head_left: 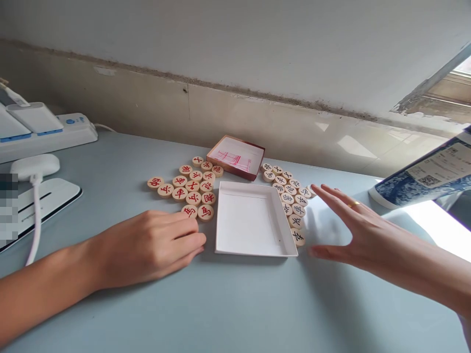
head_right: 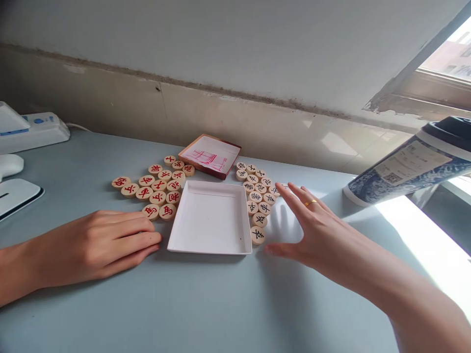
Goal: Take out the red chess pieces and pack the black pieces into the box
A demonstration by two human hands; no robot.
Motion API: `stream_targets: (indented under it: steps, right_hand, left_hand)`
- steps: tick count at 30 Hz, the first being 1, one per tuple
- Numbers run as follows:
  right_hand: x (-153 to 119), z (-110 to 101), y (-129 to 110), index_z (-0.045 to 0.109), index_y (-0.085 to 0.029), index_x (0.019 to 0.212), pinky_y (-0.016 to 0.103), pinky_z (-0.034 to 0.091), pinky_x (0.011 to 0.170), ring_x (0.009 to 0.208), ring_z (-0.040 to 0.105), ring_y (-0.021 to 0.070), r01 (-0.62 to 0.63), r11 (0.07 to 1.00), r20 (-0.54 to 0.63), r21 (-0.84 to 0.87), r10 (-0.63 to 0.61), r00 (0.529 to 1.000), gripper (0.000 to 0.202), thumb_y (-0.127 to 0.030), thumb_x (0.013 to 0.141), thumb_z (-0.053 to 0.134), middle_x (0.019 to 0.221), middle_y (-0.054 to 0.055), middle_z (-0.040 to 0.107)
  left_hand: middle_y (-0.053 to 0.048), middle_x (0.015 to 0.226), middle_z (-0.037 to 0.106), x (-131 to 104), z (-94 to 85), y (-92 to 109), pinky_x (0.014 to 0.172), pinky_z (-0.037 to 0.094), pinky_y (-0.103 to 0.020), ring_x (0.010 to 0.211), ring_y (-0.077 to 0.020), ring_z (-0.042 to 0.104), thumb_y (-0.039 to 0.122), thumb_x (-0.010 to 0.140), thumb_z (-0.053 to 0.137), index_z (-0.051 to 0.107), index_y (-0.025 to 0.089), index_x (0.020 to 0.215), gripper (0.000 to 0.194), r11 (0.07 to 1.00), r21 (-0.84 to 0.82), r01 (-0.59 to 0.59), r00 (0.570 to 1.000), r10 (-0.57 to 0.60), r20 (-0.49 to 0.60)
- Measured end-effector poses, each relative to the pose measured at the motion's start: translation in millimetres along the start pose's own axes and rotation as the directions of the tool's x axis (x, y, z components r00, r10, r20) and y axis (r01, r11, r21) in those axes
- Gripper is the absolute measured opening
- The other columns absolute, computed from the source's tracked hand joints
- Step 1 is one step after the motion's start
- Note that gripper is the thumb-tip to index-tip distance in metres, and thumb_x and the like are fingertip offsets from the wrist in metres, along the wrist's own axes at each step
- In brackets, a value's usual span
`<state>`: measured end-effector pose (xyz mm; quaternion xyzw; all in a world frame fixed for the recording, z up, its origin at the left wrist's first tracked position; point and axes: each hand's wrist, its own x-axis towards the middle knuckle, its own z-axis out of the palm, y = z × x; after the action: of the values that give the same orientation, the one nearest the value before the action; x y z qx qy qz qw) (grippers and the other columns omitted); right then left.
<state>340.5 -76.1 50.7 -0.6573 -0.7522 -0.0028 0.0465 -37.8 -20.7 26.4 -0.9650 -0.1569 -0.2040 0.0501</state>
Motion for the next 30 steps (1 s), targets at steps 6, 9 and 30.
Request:
stream_targets:
  steps: [6, 9, 30]
  right_hand:
    - [4.7, 15.3, -12.9, 0.009, -0.034, 0.165, 0.066, 0.048, 0.109, 0.150, 0.032, 0.0434, -0.010, 1.000, 0.083, 0.005, 0.010, 0.996, 0.104, -0.088, 0.083, 0.044, 0.168, 0.013, 0.027]
    - [7.4, 13.2, -18.3, 0.007, -0.034, 0.165, 0.065, 0.048, 0.108, 0.151, 0.030, 0.0428, 0.001, 0.999, 0.116, 0.035, -0.005, 0.993, 0.101, -0.086, 0.086, 0.043, 0.169, 0.012, 0.025]
    - [14.6, -19.7, -16.3, 0.040, -0.040, 0.153, 0.049, 0.064, 0.089, 0.130, 0.061, 0.0344, 0.109, 0.986, -0.093, 0.128, -0.097, 0.991, 0.059, -0.063, 0.100, 0.046, 0.156, 0.006, 0.050]
  left_hand:
    - [0.002, 0.074, 0.061, 1.7, -1.4, 2.4, 0.060, 0.044, -0.030, 0.059, -0.0155, 0.057, 0.009, 0.102, 0.043, 0.057, 0.012, 0.122, 0.025, 0.997, -0.003, -0.072, 0.996, 0.072, 0.043]
    - [0.001, 0.076, 0.063, -0.4, -1.9, 1.7, 0.061, 0.045, -0.030, 0.061, -0.0162, 0.058, 0.008, 0.101, 0.043, 0.051, 0.011, 0.134, 0.035, 0.997, -0.015, -0.071, 0.996, 0.072, 0.055]
    - [-0.001, 0.077, 0.067, 2.7, 5.1, -0.2, 0.062, 0.045, -0.029, 0.066, -0.0164, 0.065, 0.014, 0.108, 0.041, 0.063, 0.013, 0.109, 0.023, 0.999, -0.026, -0.039, 0.998, 0.038, -0.044]
